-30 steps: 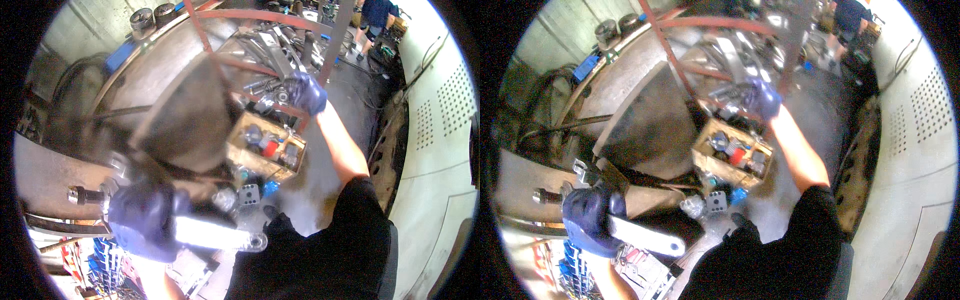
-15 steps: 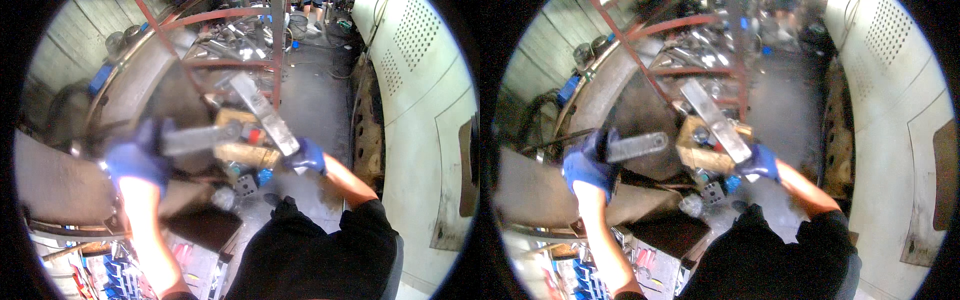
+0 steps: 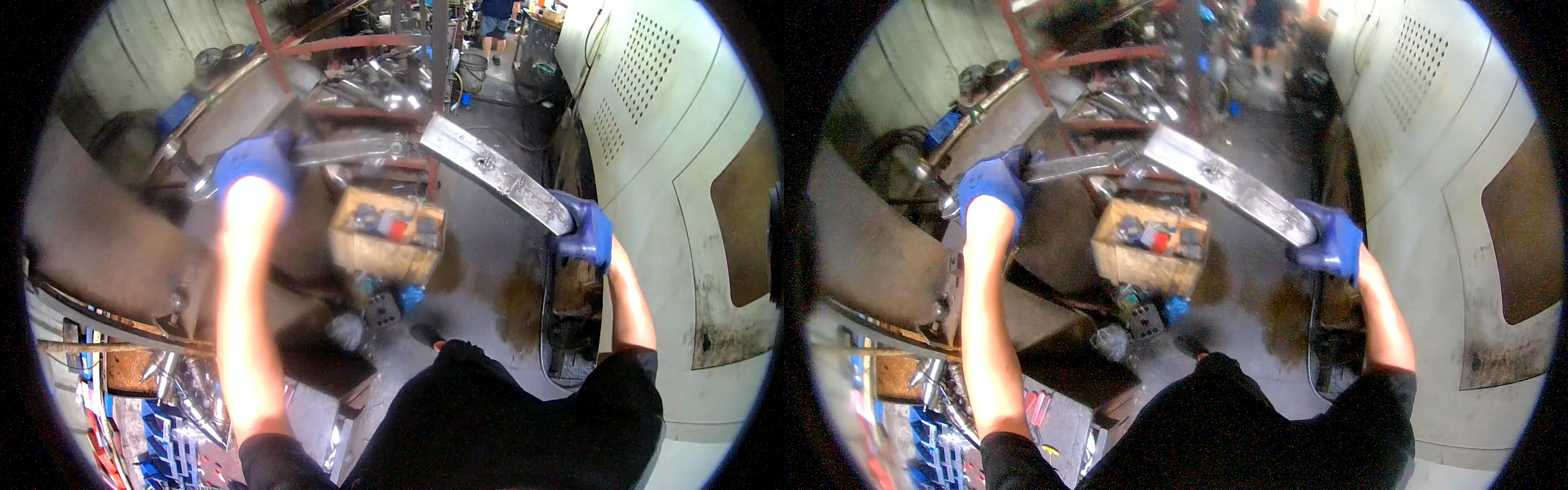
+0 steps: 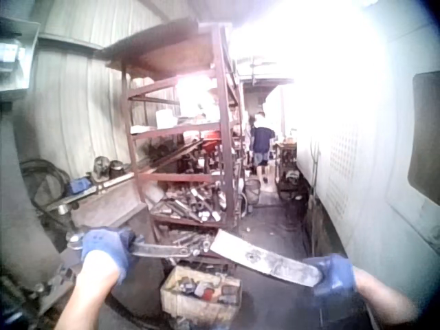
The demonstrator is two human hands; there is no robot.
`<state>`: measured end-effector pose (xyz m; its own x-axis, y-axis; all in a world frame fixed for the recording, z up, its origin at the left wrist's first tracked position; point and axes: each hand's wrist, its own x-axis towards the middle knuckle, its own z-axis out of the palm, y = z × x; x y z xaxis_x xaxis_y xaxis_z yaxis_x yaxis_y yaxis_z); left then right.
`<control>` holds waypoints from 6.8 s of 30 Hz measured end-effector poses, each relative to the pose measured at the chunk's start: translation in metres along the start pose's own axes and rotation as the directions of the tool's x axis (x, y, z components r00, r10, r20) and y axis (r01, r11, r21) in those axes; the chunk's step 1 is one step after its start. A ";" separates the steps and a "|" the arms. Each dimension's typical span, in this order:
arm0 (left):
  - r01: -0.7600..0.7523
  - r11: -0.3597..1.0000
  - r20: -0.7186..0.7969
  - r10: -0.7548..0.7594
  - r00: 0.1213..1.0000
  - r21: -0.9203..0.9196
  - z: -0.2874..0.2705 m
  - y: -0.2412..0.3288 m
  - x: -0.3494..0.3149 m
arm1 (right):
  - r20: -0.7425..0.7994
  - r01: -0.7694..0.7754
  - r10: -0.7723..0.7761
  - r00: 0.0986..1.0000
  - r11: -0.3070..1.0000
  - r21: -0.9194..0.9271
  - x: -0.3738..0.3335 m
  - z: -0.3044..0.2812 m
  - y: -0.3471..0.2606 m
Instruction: The person walks through a workshop and puts on blue gloves. They then pick up a metal part and use a caliper to measure its dimensions. The person places the part on a workbench and continues to measure other metal components.
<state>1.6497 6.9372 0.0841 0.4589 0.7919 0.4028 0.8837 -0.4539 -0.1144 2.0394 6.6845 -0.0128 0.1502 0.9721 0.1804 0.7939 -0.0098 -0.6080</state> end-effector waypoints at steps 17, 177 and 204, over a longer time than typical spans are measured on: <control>-0.169 0.977 -0.105 0.183 0.977 0.132 0.007 -0.031 -0.012 | 0.370 0.279 -0.226 0.901 0.955 -0.097 0.154 -0.016 -0.110; 0.262 0.516 -0.241 -0.714 0.657 -0.816 0.049 -0.082 -0.046 | 0.130 -0.510 0.493 0.860 0.824 0.248 0.578 0.254 0.189; 0.124 0.595 -0.355 -0.620 0.700 -0.794 0.061 -0.053 -0.102 | -0.338 0.926 -0.876 0.344 0.256 0.278 0.507 0.271 -0.284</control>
<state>1.5617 6.9048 -0.0062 -0.2590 0.6908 0.6750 0.5093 -0.4961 0.7032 1.7308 7.2439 0.0421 -0.4449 0.2635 0.8559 0.1785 0.9626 -0.2036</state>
